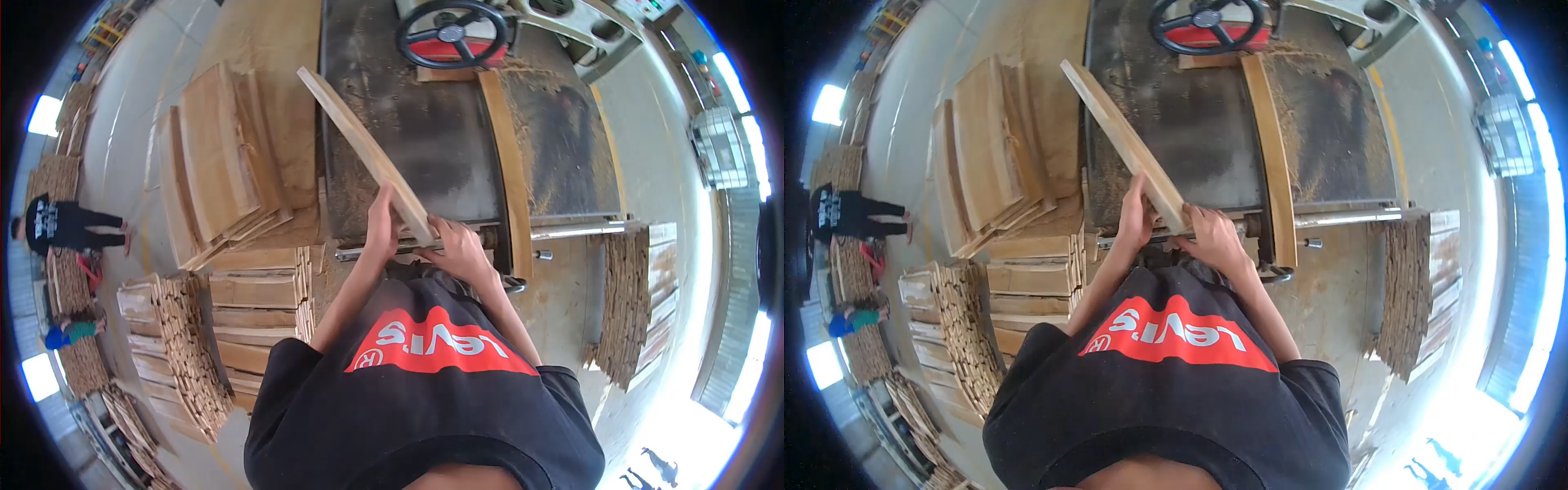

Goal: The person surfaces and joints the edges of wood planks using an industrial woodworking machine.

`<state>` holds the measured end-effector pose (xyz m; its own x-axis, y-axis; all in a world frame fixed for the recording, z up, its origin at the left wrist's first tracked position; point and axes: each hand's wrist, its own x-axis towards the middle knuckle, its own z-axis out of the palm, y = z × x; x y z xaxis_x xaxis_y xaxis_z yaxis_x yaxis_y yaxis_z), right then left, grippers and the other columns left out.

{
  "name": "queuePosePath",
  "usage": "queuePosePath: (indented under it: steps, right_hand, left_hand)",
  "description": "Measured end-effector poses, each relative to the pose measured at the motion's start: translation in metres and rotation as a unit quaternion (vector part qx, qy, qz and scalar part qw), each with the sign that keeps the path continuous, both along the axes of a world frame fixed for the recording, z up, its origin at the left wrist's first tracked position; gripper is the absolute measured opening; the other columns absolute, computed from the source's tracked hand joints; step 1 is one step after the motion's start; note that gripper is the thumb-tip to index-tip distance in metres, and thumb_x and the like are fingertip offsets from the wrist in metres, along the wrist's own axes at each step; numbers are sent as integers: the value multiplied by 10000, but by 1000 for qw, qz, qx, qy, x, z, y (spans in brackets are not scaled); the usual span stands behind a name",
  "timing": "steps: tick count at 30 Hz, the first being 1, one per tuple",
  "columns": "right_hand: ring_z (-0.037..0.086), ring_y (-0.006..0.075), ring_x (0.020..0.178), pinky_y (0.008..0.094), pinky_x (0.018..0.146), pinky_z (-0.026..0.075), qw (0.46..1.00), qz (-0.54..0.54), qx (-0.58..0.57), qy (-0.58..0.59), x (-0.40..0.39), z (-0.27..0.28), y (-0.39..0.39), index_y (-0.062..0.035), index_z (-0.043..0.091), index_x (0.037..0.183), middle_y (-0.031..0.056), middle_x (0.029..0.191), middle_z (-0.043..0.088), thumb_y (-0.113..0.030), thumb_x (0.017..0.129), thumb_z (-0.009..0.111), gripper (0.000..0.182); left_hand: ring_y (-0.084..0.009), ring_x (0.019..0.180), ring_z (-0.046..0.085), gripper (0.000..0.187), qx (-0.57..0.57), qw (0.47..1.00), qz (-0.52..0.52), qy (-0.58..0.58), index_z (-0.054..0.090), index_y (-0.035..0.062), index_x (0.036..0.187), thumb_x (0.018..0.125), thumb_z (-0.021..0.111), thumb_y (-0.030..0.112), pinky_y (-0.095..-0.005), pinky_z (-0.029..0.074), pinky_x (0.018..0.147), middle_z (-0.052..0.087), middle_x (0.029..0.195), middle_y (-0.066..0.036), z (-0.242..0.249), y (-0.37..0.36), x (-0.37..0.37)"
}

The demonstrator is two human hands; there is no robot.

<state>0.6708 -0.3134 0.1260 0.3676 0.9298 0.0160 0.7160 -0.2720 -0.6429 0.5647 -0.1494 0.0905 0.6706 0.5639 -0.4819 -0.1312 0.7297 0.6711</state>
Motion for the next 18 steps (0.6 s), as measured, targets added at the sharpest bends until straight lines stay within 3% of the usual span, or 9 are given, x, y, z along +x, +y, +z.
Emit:
queuePosePath:
  steps: [3,5,7,9,11,14,15,17,18]
  right_hand:
    - [734,445,886,520,828,586,993,1,-114,31,13,-13,-44,3,688,1210,235,973,760,-378,860,824,535]
    - [765,367,798,481,736,591,992,-35,-61,108,11,-15,-73,9,738,1125,210,870,763,-377,855,853,485]
    - [785,280,762,419,672,586,970,-81,-17,229,8,-20,-95,31,777,1039,224,841,760,-388,856,875,467]
    - [779,185,821,376,710,586,965,-97,-75,232,4,-38,-117,26,780,1090,170,899,798,-396,867,877,487]
    - [752,166,862,342,774,587,936,-152,-36,316,-8,-55,-129,20,788,1108,92,933,806,-398,889,867,478]
    - [717,144,881,319,804,576,862,-233,39,449,-20,-77,-134,39,787,1115,59,964,790,-383,941,822,457]
    - [715,138,888,310,808,574,851,-236,-13,469,-15,-83,-137,45,781,1123,62,984,788,-377,962,798,453]
    - [709,126,902,292,816,569,816,-244,-119,511,-8,-95,-145,59,769,1139,68,1023,784,-366,1004,751,446]
    - [706,125,917,292,826,565,800,-245,-105,537,-9,-99,-147,70,760,1154,77,1034,781,-387,1010,742,480]
  left_hand:
    - [-160,1164,632,678,73,988,-78,111,410,109,1639,1064,643,381,-351,544,982,626,1294,-32,12,-32,1]
    - [-156,1176,621,759,80,983,-134,100,335,77,1673,1061,651,396,-331,532,988,619,1334,-36,19,-48,-2]
    - [-190,1218,609,732,160,967,-163,110,448,-50,1575,1055,659,421,-337,504,1037,640,1370,-108,8,-62,-11]
    - [-203,1241,602,725,274,933,-197,121,500,-111,1512,1052,663,425,-336,480,1069,655,1366,-150,-10,-72,-12]
    - [-211,1258,606,723,274,932,-204,123,539,-148,1448,1046,667,439,-326,466,1079,662,1358,-194,-1,-85,-11]
    - [-261,1294,609,807,298,919,-229,118,537,-190,1415,1010,692,490,-346,443,1110,650,1381,-253,-7,-88,-4]
    - [-284,1308,610,848,307,913,-242,117,526,-202,1414,993,704,512,-359,434,1124,641,1393,-271,-10,-89,-3]
    - [-361,1408,512,885,487,800,-315,153,502,-182,1451,979,698,541,-421,366,1190,566,1468,-310,14,-86,8]
    - [-400,1458,463,905,566,729,-345,168,490,-172,1470,972,695,556,-452,331,1223,529,1505,-329,23,-86,11]
